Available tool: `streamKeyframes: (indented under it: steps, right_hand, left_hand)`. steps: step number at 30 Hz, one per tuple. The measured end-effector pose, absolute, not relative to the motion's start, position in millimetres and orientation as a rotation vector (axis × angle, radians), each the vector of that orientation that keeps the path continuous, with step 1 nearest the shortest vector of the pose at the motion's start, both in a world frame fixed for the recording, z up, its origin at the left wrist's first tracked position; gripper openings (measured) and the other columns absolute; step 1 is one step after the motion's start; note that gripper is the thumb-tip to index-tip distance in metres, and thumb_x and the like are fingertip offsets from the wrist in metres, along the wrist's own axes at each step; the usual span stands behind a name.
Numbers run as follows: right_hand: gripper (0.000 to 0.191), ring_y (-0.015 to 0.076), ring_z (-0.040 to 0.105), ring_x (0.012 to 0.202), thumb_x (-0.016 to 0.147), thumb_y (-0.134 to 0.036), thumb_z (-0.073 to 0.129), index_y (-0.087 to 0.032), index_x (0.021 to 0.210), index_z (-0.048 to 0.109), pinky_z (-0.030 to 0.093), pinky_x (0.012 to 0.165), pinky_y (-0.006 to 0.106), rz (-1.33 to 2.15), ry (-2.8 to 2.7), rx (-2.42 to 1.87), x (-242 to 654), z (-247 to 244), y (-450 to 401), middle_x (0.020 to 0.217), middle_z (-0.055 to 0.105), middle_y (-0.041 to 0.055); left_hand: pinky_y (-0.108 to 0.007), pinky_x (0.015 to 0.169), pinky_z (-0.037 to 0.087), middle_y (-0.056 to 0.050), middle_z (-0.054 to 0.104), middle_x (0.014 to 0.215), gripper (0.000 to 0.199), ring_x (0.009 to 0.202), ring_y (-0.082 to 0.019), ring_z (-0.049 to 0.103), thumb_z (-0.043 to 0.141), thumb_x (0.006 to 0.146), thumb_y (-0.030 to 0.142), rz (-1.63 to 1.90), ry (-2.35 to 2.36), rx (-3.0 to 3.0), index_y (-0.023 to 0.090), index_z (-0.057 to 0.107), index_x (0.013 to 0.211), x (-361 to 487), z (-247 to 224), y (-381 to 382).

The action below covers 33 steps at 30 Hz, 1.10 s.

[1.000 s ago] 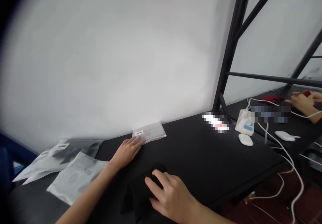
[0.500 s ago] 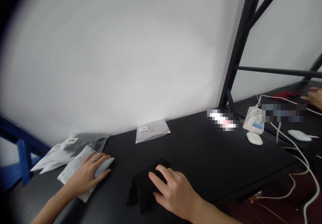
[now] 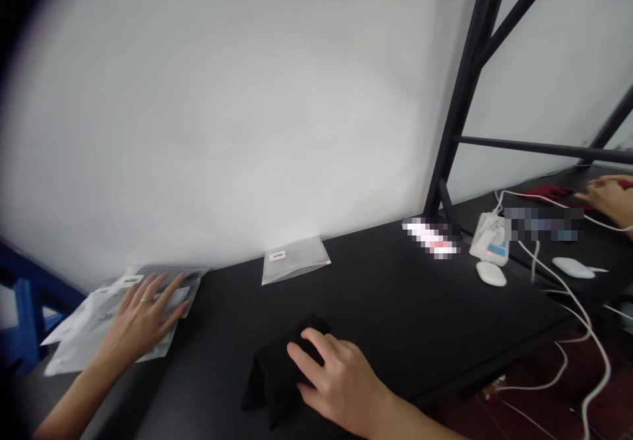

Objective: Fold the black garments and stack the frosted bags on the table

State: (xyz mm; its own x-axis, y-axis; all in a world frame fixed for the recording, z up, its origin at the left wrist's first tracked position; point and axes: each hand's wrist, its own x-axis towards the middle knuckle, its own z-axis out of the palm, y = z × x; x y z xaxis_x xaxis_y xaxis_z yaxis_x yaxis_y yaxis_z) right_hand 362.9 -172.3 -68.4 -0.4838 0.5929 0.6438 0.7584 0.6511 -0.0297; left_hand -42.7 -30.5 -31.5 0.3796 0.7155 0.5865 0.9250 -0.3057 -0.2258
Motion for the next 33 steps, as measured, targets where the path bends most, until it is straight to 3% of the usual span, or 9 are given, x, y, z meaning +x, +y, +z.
streamKeyframes:
  steps: [3,6,13,17,21,24,27,29,33]
  right_hand:
    - [0.041,0.0214,0.072,0.088,0.094,-0.034,0.069,-0.02,0.133,0.066,0.058,0.072,0.029,-0.342,-2.258,-1.044,361,-64,-174,0.121,0.071,0.0122]
    - [0.048,0.0248,0.068,0.095,0.092,-0.044,0.07,-0.021,0.134,0.066,0.057,0.078,0.033,-0.245,-2.338,-1.083,362,-52,-172,0.118,0.07,0.0118]
    - [0.026,0.0267,0.063,0.115,0.083,-0.023,0.075,-0.02,0.109,0.073,0.049,0.1,0.039,0.265,-2.418,-1.176,359,-5,-151,0.124,0.069,0.01]
    - [0.014,0.0236,0.072,0.083,0.089,-0.019,0.067,-0.018,0.103,0.071,0.052,0.084,0.036,0.482,-2.307,-1.354,351,15,-129,0.091,0.077,0.0063]
    - [0.014,0.0136,0.068,0.057,0.094,-0.012,0.057,-0.02,0.102,0.066,0.047,0.061,0.022,0.609,-2.16,-1.414,356,18,-106,0.069,0.072,-0.0039]
    - [0.017,0.0103,0.063,0.045,0.089,-0.005,0.054,-0.019,0.09,0.063,0.043,0.052,0.019,0.667,-2.076,-1.46,366,9,-103,0.063,0.069,-0.0065]
    - [0.015,0.0136,0.067,0.058,0.092,-0.01,0.055,-0.019,0.083,0.062,0.048,0.059,0.022,0.614,-2.023,-1.467,371,3,-121,0.069,0.07,-0.0018]
    - [0.005,0.0172,0.07,0.078,0.092,-0.017,0.061,-0.019,0.092,0.066,0.053,0.072,0.027,0.556,-2.051,-1.382,371,1,-140,0.086,0.073,0.0026]
    - [0.037,0.0259,0.062,0.12,0.088,-0.034,0.078,-0.02,0.121,0.067,0.049,0.104,0.039,0.243,-2.461,-0.954,365,-6,-171,0.126,0.07,0.0083]
  left_hand:
    - [-0.068,0.115,0.037,-0.023,0.063,0.139,0.052,0.137,-0.045,0.054,0.037,0.1,0.042,-0.547,-1.395,-2.114,0.018,0.055,0.143,-37,-42,-42]
    - [-0.067,0.116,0.038,-0.02,0.062,0.143,0.05,0.138,-0.042,0.055,0.04,0.1,0.037,-0.531,-1.384,-2.147,0.025,0.051,0.148,-33,-46,-55]
    - [-0.065,0.106,0.051,-0.02,0.056,0.144,0.058,0.138,-0.043,0.054,0.042,0.103,0.035,-0.74,-1.327,-2.183,0.031,0.03,0.16,8,-42,-100]
    - [-0.049,0.1,0.061,-0.01,0.054,0.153,0.06,0.136,-0.032,0.059,0.042,0.103,0.034,-0.96,-1.496,-2.415,0.038,0.028,0.162,56,-54,-148]
    - [-0.047,0.104,0.059,-0.007,0.042,0.165,0.073,0.144,-0.032,0.051,0.05,0.099,0.034,-1.031,-1.561,-2.613,0.039,0.019,0.165,85,-79,-175]
    - [-0.047,0.103,0.06,-0.006,0.049,0.16,0.071,0.14,-0.031,0.055,0.052,0.098,0.034,-1.047,-1.554,-2.728,0.041,0.025,0.163,95,-101,-177]
    - [-0.044,0.102,0.06,-0.006,0.062,0.148,0.06,0.132,-0.03,0.063,0.053,0.099,0.036,-1.071,-1.589,-2.765,0.039,0.041,0.158,101,-114,-176]
    - [-0.043,0.103,0.059,-0.006,0.064,0.147,0.057,0.131,-0.028,0.064,0.052,0.1,0.037,-1.08,-1.615,-2.77,0.037,0.044,0.157,104,-114,-176]
    - [-0.041,0.106,0.057,-0.002,0.06,0.15,0.058,0.133,-0.025,0.062,0.05,0.102,0.035,-1.146,-1.604,-2.791,0.04,0.038,0.159,106,-107,-179]
